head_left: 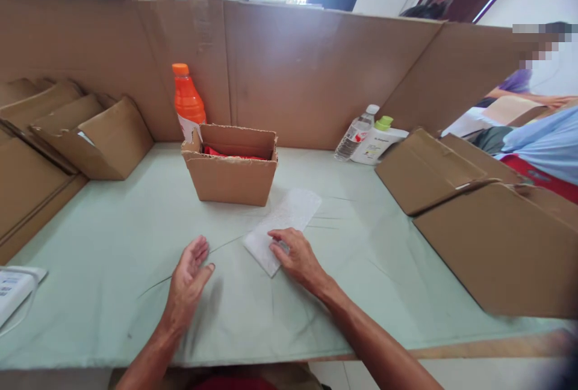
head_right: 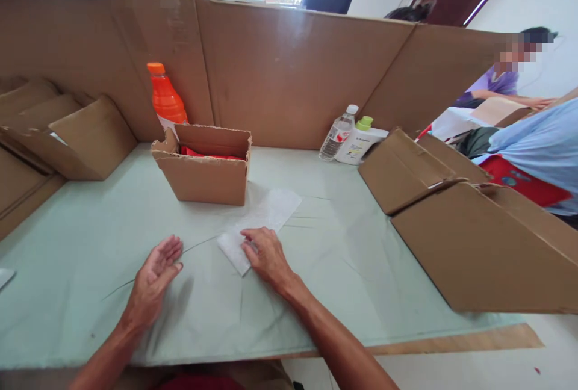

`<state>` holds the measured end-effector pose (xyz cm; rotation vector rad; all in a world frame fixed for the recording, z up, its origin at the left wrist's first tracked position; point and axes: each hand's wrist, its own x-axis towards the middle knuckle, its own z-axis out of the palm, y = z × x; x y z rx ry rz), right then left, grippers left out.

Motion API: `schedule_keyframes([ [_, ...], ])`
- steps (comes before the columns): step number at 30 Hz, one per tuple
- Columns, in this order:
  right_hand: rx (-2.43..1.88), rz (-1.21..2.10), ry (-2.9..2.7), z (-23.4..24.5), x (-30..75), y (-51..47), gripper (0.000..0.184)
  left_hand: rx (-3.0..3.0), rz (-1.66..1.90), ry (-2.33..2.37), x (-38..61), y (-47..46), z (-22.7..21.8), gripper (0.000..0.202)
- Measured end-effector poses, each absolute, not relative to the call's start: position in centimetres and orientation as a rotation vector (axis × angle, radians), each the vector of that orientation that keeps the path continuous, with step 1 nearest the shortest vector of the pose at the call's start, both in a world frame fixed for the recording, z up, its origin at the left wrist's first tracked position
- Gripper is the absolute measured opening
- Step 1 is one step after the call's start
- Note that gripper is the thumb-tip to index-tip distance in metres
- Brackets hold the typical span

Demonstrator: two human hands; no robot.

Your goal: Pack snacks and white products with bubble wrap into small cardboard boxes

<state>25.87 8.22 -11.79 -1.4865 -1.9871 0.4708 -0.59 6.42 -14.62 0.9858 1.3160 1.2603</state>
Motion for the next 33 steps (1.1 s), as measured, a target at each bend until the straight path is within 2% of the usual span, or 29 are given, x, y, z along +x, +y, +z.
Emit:
schedule_keyframes([
  [3,-1.254,0.556,-2.109,-9.7,23.7,6.1,0.019,1.248,1.16,1.291,-1.1,3.7,-14.3,0.069],
  [8,-1.117,0.865,-2.154,-7.2,21.5,2.0,0.018,1.741,1.037,1.191,-0.9,0.7,-13.2,0.076],
  [13,-1.131,1.02,-2.06,-7.4,21.7,-0.7,0.02,1.824,0.889,1.128,0.3,-0.8,-12.5,0.057],
  [17,-1.319,0.759,-1.86,-8.1,23.3,-2.8,0.024,1.727,0.835,1.291,0.6,-1.7,-11.9,0.05],
  [22,-1.308,0.475,-1.914,-8.9,23.7,-6.1,0.021,1.844,0.711,1.389,0.9,-0.5,-11.9,0.065],
  [28,-1.345,0.289,-2.289,-12.1,21.2,-7.2,0.053,1.937,0.711,1.417,1.4,1.1,-12.7,0.07],
  [33,-1.357,0.193,-2.256,-14.1,20.8,-6.7,0.026,2.045,0.876,1.324,0.0,-0.3,-12.5,0.072],
])
